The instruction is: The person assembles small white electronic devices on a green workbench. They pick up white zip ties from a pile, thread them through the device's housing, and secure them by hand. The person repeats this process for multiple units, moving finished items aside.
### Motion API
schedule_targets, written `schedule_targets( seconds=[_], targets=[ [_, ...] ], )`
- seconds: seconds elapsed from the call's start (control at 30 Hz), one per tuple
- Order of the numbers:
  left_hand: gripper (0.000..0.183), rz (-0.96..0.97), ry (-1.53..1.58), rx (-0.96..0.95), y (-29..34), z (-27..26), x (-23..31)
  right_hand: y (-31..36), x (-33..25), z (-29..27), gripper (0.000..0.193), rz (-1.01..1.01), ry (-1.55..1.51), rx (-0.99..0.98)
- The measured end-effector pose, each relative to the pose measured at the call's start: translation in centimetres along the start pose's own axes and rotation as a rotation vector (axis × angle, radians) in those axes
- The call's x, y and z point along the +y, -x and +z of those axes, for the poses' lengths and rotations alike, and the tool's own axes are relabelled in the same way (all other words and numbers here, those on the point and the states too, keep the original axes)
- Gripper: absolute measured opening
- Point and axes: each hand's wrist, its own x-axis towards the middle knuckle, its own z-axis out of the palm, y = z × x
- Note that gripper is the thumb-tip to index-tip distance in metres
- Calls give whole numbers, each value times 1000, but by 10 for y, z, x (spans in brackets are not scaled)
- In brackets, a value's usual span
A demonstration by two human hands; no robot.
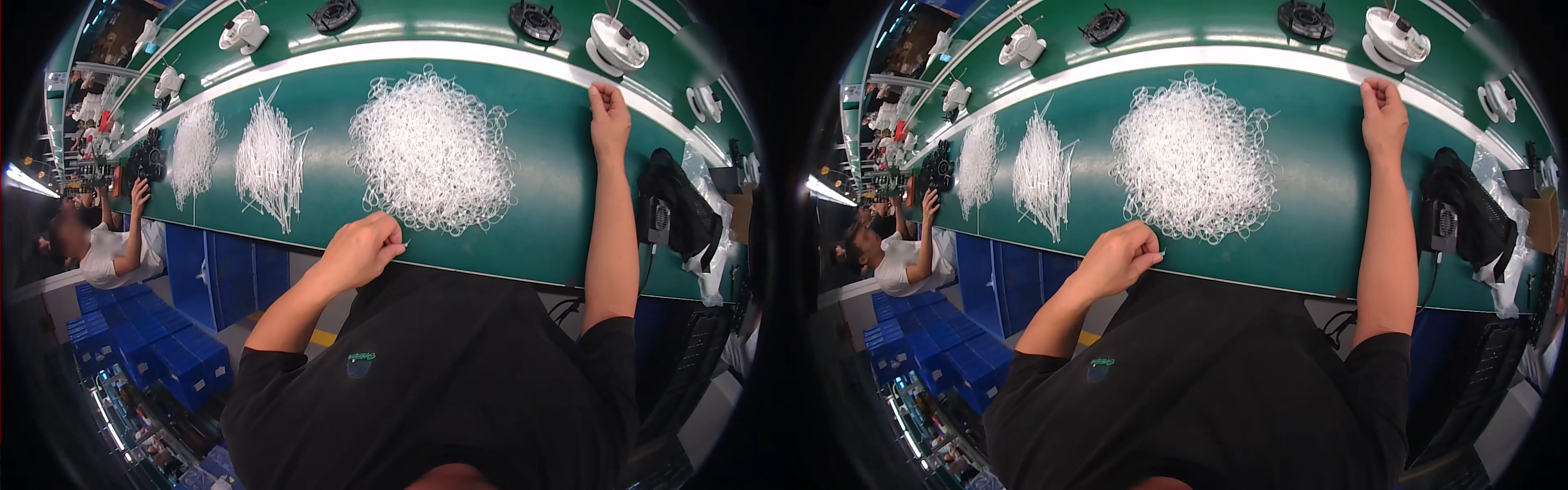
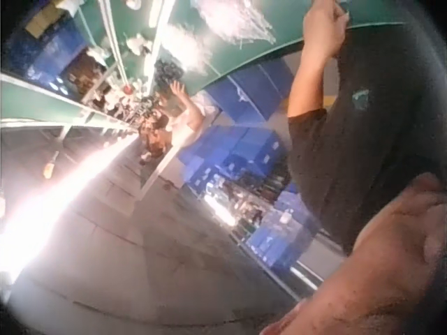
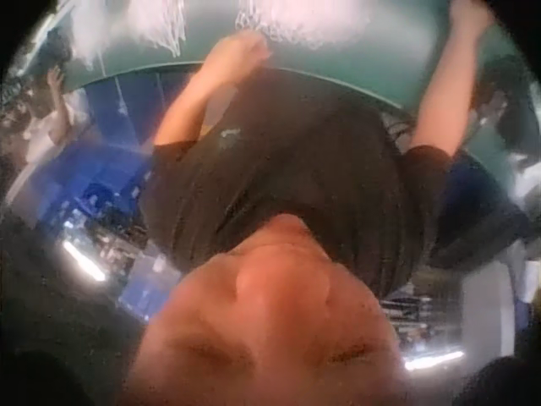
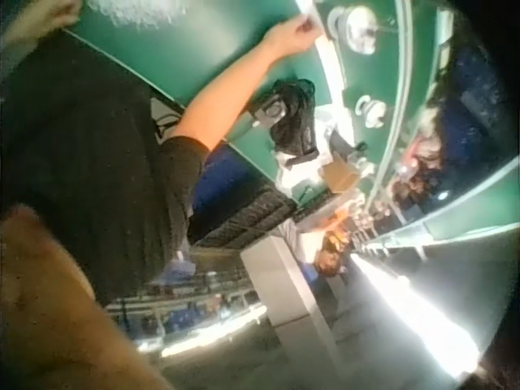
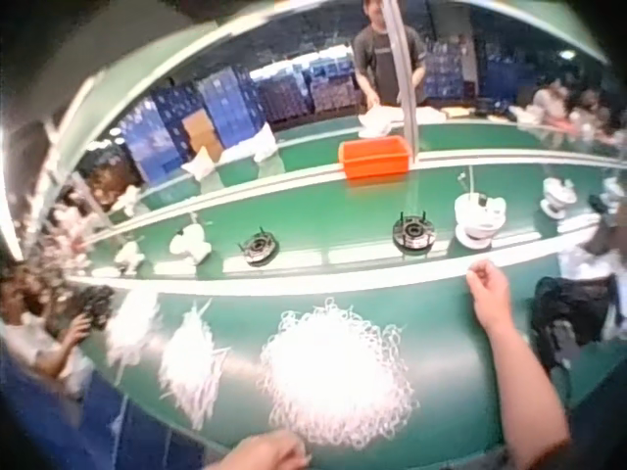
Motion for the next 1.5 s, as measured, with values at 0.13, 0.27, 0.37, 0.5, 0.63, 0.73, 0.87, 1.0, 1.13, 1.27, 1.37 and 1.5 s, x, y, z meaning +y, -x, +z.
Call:
schedule_targets(
  seconds=[0.13, 0.27, 0.37, 0.5, 0.63, 0.73, 0.87, 1.0, 1.13, 1.27, 1.37, 1.5],
  targets=[
    [7, -89, 466, 37, -4, -10, 1, 3, 2, -2, 17, -2, 25, -14],
    [13, 14, 775, 143, -22, -20, 6, 4, -14, 5, 15, -79, 106, -19],
    [25, 219, 763, 130, -39, -29, 6, 3, -8, 2, 15, -97, 130, -19],
    [18, 221, 843, 147, -58, -32, 7, 7, -8, 2, 15, -89, 184, -7],
    [11, 199, 1133, 153, -70, -45, 12, 2, -7, -3, 16, -51, 71, -20],
    [12, 292, 1238, 302, -79, -54, 22, 18, -57, 10, 18, -80, -87, -122],
    [10, 291, 1195, 434, -101, -50, 29, 76, -165, 43, 19, -136, -341, -471],
    [12, 359, 1412, 365, -108, -44, 43, 112, -199, 72, 24, -334, -347, -626],
    [12, 356, 1387, 334, -110, -40, 43, 117, -208, 75, 16, -237, -330, -587],
    [10, 247, 1268, 229, -108, -38, 36, 106, -213, 73, 14, -611, -49, -512],
    [9, 207, 1248, 150, -105, -40, 36, 104, -219, 72, 12, -716, 29, -551],
    [9, 188, 1250, 4, -103, -45, 36, 105, -216, 70, 14, -671, -46, -567]
  ],
)
